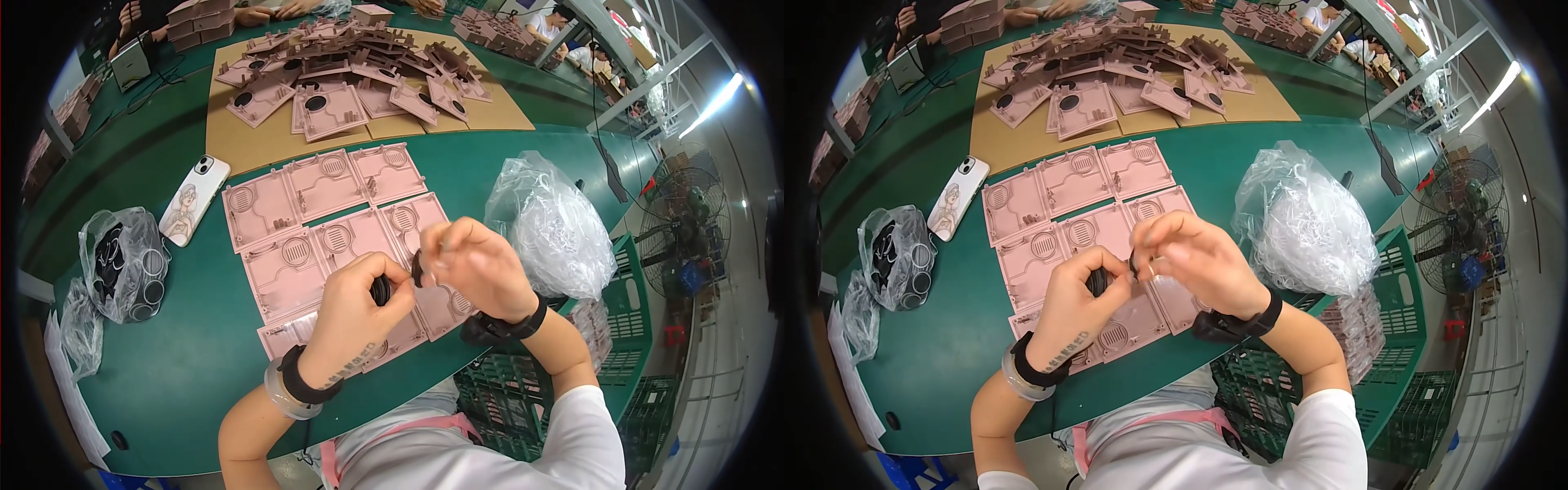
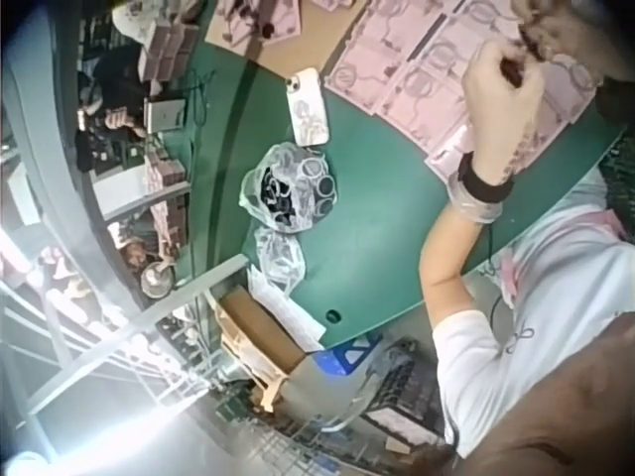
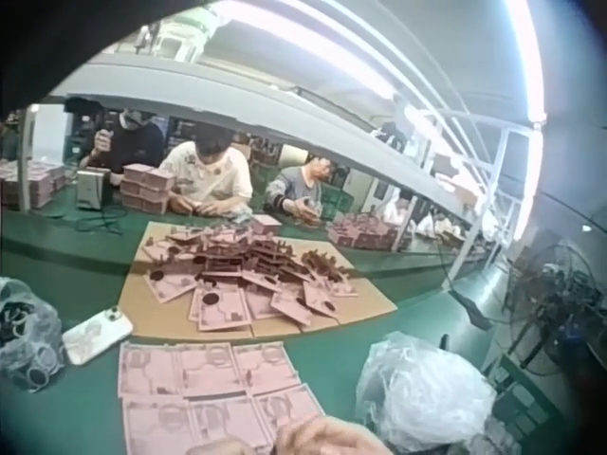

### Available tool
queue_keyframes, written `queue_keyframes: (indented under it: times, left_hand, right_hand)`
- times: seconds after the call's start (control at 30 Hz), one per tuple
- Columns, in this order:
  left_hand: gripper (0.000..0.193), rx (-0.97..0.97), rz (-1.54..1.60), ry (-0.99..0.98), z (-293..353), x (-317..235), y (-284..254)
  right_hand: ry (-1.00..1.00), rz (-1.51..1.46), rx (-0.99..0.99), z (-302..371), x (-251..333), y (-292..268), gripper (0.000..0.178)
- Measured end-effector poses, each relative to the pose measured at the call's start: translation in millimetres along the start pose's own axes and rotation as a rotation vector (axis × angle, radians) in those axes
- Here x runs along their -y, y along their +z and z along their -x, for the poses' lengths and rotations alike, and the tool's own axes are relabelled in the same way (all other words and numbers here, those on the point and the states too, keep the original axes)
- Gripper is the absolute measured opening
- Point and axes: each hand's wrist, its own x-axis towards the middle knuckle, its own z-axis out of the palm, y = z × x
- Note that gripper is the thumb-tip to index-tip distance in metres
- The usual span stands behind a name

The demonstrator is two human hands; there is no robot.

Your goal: The person picks up speakers from a bag, peels off the adhesive backing, and presses them into the circular recesses of pink plastic panels. They repeat this process until all the panels on the table are filled.

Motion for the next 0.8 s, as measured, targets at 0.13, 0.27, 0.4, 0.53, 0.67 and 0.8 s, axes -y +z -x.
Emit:
queue_keyframes:
  times: [0.13, 0.27, 0.4, 0.53, 0.67, 0.8]
  left_hand:
    - [0.007, 0.085, 0.307, -0.207, -2.5, -6.9, -4.6]
    - [0.011, 0.101, 0.459, -0.284, -4.8, -3.0, -6.2]
    - [0.013, 0.150, 0.319, -0.252, -1.9, -14.8, -0.2]
    - [0.022, 0.282, -0.352, 0.119, 16.4, -0.9, 22.7]
    - [0.035, 0.384, -0.874, 0.308, 43.9, 18.5, 55.0]
    - [0.044, 0.419, -1.110, 0.279, 50.2, 29.2, 89.2]
  right_hand:
    - [-0.063, -0.211, 0.065, 1.5, 13.5, -32.6, 0.017]
    - [-0.303, 1.306, 0.045, 4.2, 30.1, -2.1, 0.016]
    - [-0.295, 1.331, -0.234, 15.9, 24.2, -0.3, 0.017]
    - [0.243, 1.010, -0.241, 19.4, 49.1, -36.8, 0.015]
    - [0.765, 1.081, 0.015, 25.2, 52.2, -66.8, 0.017]
    - [0.774, 0.999, 0.015, 45.5, 35.6, -84.6, 0.015]
